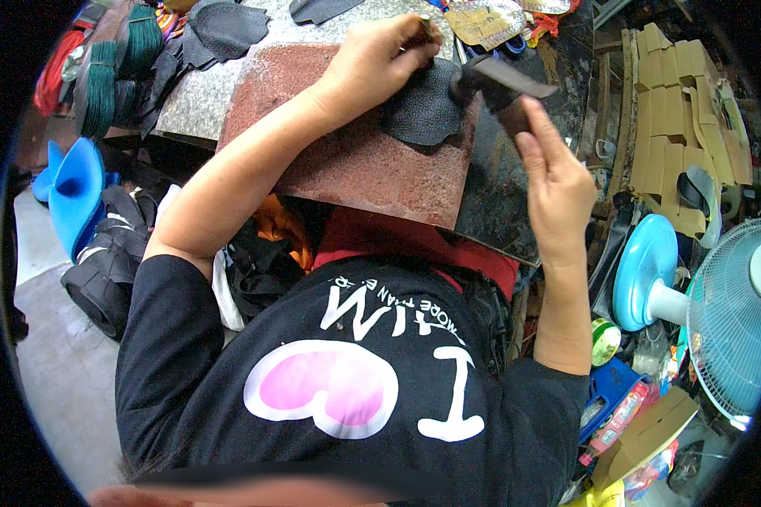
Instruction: The person repeatedly hammers a small black leather piece on a reddish work block, adjusting its position between strikes. The hands hold the leather with the left hand and strike with a hammer in the right hand, continuing the same action throughout the clip.
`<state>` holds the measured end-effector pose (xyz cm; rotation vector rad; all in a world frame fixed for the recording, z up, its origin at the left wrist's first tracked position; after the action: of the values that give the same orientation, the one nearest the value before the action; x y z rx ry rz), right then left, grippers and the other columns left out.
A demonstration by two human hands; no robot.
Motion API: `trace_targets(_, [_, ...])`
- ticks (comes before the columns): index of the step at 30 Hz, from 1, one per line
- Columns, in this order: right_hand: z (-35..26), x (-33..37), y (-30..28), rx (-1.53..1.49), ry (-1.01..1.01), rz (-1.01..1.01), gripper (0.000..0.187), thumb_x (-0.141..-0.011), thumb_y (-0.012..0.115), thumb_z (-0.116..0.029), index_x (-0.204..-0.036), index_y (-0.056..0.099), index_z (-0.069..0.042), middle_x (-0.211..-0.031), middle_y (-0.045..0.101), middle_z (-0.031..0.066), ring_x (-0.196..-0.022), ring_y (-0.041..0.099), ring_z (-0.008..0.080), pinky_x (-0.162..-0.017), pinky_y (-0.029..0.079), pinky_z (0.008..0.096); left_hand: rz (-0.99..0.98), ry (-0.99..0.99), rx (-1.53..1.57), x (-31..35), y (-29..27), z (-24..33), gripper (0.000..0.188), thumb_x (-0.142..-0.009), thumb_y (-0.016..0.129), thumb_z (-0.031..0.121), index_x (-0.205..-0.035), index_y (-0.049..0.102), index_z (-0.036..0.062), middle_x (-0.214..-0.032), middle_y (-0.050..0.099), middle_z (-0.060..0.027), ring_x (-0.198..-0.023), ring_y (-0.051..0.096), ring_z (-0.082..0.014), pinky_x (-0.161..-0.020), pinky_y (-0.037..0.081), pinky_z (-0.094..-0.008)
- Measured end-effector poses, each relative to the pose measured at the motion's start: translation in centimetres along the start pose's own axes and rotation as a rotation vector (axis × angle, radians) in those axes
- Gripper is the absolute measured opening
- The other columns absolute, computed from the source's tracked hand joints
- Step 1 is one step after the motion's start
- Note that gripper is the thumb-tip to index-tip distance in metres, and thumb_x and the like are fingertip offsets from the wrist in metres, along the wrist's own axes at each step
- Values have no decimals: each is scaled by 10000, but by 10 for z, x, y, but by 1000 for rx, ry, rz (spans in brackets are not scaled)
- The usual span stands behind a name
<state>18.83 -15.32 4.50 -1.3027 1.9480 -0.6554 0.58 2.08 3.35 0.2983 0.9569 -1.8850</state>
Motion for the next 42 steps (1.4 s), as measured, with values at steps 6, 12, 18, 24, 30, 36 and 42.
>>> trace_targets(6, [-9, 2, 7, 110, 34, 29, 366, -984, 610, -282, -1347, 614, -236, -1101, 724, 109, -806, 661, 175, -677, 520, 311, 65, -363, 704, 1, 13, -44, 201, -933, 636, 99, -1028, 623, -77, -836, 700, -115, -714, 699, -147, -680, 590, -263])
trace_targets(12, [14, 8, 8, 124, -44, 30, 374, -1005, 588, -265, -1375, 593, -208, -1153, 708, 87, -720, 576, 61, -641, 484, 248, -21, -350, 318, 3, 9, -36, 186, -919, 659, 106, -989, 650, -66, -832, 724, -133, -753, 724, -158, -696, 592, -275])
trace_targets(18, [-14, -4, -12, -262, 163, -3, 372, -1012, 580, -228, -1379, 589, -172, -1179, 706, 16, -756, 554, 21, -640, 467, 201, -9, -231, 303, -1, 4, -24, 236, -879, 714, 165, -1009, 668, -27, -839, 726, -157, -731, 732, -209, -696, 588, -316])
trace_targets(24, [-63, -20, -75, -679, -250, 392, 396, -1045, 471, -344, -1162, 632, -2, -755, 615, 73, -628, 540, 138, -564, 441, 253, -43, 221, -100, -8, 4, 19, 164, -869, 689, 142, -960, 617, 26, -793, 641, -192, -748, 659, -376, -651, 529, -414])
trace_targets(30, [-13, -6, -21, -155, 46, 90, 379, -1027, 550, -220, -1392, 563, -116, -870, 647, 52, -729, 550, 108, -670, 459, 270, -5, 248, -165, -5, 7, 28, 143, -880, 676, 136, -961, 618, 33, -805, 658, -181, -725, 670, -354, -636, 529, -416])
trace_targets(36, [-17, 3, 2, 181, -107, 40, 352, -972, 620, -288, -1318, 636, -224, -1108, 721, 130, -951, 726, 255, -772, 549, 349, 0, -241, 255, -2, 12, -28, 186, -893, 665, 145, -978, 639, -18, -806, 691, -159, -788, 715, -258, -687, 575, -370])
trace_targets(42, [0, 10, 4, 75, 53, 52, 359, -977, 617, -273, -1333, 627, -231, -1063, 728, 146, -856, 729, 218, -720, 537, 343, -14, -385, 542, -2, 23, -45, 188, -930, 649, 97, -1024, 639, -66, -829, 717, -117, -728, 714, -155, -686, 597, -275])
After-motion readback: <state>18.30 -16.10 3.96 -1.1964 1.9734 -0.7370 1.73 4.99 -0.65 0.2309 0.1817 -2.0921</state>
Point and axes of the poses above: each hand's wrist, its own x-axis away from the middle knuckle, its own y-axis out of the palm, z = x × y, the point moved 7 cm from there along -x, towards the middle knuckle
